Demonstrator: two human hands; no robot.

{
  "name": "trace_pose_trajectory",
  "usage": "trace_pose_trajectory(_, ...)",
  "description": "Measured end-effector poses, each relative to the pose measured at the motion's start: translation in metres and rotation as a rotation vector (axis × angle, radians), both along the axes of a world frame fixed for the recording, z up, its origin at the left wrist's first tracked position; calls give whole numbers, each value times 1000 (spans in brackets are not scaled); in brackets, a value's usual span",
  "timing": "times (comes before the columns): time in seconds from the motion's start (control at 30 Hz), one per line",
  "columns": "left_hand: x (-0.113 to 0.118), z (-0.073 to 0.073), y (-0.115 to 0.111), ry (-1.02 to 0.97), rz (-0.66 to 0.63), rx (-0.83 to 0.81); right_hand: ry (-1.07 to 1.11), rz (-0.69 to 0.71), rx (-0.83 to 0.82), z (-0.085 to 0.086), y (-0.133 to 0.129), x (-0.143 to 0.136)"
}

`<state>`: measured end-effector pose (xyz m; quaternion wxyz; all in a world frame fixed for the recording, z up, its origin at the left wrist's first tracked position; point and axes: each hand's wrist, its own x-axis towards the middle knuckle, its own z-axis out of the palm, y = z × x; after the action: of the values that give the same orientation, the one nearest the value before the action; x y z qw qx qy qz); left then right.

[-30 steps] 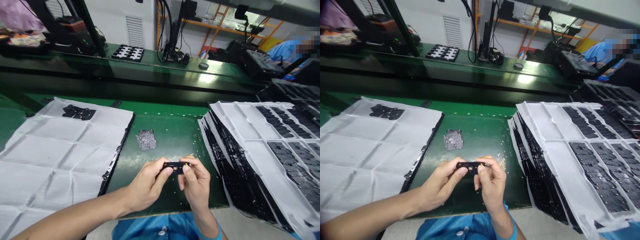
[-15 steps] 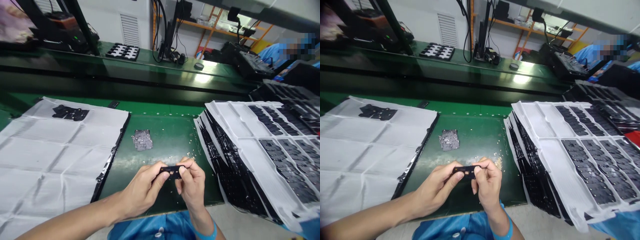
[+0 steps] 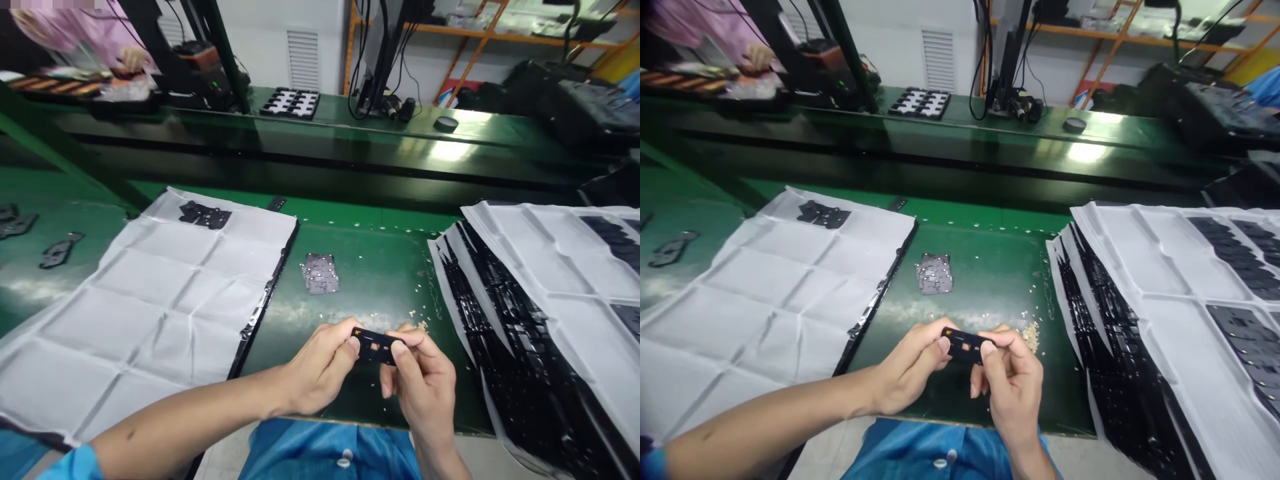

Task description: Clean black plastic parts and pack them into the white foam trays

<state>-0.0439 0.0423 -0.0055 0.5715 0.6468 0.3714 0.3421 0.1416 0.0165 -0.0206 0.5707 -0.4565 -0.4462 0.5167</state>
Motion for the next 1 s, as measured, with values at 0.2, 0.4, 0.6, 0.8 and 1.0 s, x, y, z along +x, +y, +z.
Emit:
trace_pose_trajectory(0.2, 2, -8, 1, -22, 50, -90, -112, -25, 95, 1, -2, -4)
trace_pose_trajectory(0.4, -1, -10, -1, -35, 49, -144, -135, -35, 109, -1, -3, -7)
trace_pose_trajectory(0.6, -4, -10, -2, -54, 5, -128, -116, -48, 97, 0, -2, -8)
trace_pose_trajectory(0.8, -2, -14, -3, -38, 66, -114, -103, -45, 70, -1, -4, -11)
trace_pose_trajectory(1.0, 0, -15, -4, -90, 123, -200, -138, -27, 119, -8, -10, -10)
